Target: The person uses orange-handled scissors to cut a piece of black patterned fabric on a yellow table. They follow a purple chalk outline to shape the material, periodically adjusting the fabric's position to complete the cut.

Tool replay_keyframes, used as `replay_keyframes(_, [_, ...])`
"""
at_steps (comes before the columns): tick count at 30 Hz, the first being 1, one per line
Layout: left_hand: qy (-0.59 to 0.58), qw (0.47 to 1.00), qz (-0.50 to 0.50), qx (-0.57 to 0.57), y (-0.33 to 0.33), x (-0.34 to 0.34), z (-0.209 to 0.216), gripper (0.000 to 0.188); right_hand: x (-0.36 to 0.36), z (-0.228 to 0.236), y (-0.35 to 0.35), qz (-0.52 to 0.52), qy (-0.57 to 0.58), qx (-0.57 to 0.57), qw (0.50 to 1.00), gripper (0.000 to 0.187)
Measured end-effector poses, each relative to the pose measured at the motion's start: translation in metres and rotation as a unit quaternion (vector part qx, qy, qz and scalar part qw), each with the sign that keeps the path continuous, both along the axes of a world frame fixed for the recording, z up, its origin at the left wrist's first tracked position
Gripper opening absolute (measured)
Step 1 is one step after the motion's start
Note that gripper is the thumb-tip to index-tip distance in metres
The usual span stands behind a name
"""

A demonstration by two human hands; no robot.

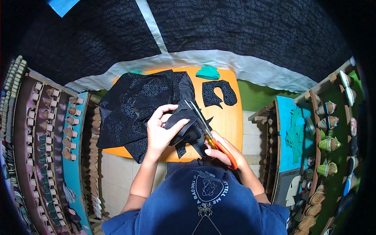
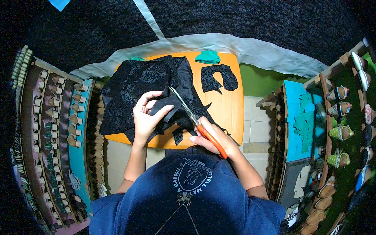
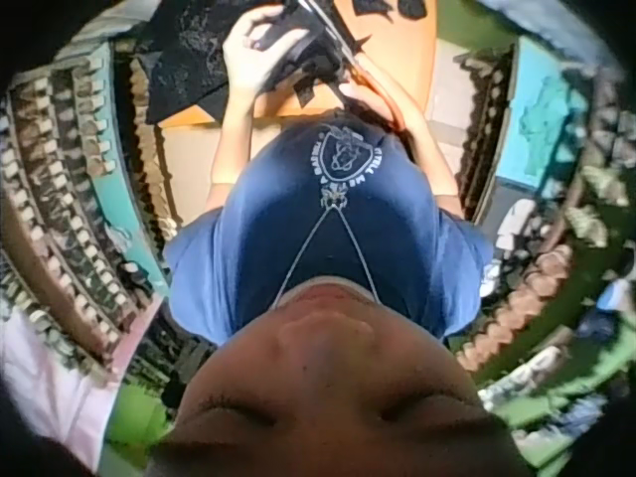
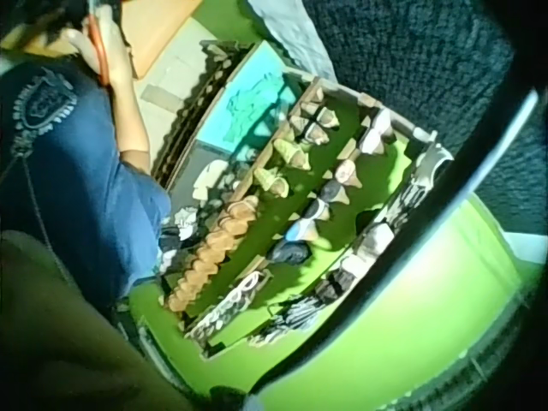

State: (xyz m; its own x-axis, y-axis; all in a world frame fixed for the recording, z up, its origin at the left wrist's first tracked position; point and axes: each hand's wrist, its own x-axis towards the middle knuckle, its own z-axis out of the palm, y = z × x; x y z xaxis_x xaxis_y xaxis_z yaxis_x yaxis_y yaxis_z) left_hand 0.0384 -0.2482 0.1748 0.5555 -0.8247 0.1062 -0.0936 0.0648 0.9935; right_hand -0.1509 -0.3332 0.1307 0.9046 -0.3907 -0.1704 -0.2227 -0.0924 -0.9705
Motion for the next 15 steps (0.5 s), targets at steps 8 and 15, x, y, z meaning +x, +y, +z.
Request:
replay_keyframes(8, [0.007, 1.000, -0.002, 0.005, 0.0000, 0.0008, 0.0008, 0.037, 0.0020, 0.0001, 0.0013, -0.001, 0.015, 0.001, 1.000, 0.040])
replay_keyframes(15, [0.007, 1.000, -0.011, 0.005, 0.0011, 0.0028, -0.0001, 0.037, 0.0025, 0.0007, 0.0021, -0.006, 0.008, -0.009, 1.000, 0.039])
